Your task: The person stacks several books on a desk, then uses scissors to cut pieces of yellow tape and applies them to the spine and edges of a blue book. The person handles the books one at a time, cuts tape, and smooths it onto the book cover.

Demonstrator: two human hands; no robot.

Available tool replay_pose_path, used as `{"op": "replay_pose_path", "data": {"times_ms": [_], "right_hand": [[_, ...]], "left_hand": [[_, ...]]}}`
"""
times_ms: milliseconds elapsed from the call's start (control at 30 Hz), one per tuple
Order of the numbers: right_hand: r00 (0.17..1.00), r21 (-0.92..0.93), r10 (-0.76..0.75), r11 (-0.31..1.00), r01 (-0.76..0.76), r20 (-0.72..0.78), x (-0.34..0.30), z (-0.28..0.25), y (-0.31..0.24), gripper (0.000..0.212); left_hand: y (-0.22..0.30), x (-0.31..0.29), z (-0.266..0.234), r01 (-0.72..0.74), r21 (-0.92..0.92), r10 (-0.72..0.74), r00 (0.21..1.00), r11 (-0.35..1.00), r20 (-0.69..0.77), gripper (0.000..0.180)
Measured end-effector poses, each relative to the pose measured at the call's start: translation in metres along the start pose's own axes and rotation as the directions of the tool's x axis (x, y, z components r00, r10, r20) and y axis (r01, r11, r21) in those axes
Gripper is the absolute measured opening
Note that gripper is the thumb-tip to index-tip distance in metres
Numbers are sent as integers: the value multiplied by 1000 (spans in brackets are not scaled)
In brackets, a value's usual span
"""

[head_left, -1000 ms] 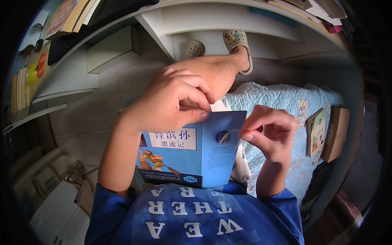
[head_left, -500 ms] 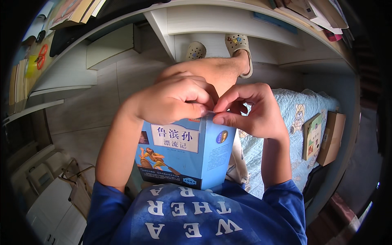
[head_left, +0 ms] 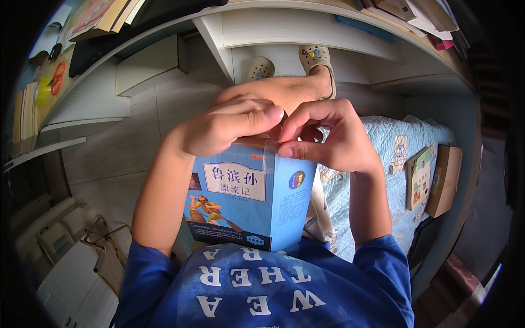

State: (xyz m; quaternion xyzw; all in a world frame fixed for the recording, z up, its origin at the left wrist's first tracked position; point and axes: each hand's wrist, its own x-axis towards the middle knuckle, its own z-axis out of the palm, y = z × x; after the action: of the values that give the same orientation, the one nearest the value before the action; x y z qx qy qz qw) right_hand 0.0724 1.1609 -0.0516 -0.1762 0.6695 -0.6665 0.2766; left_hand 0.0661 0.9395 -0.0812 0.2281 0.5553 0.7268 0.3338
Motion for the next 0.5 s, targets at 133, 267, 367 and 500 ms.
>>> {"op": "replay_pose_path", "data": {"times_ms": [133,267,367,500], "right_hand": [[1000,-150,-24,988,25,6,1,0,-4,13],[999,-175,-36,984,40,23,3,-1,-3,12],[999,-186,-26,982,32,32,3,-2,-4,12],[999,-214,-32,976,37,29,5,-1,-7,12]], "left_hand": [[2,1,-12,49,65,-57,991,997,122,62],[8,4,-9,54,110,-67,991,992,114,63],[6,4,-8,39,103,-50,993,994,109,64],[7,3,-5,1,74,-8,995,997,100,65]]}}
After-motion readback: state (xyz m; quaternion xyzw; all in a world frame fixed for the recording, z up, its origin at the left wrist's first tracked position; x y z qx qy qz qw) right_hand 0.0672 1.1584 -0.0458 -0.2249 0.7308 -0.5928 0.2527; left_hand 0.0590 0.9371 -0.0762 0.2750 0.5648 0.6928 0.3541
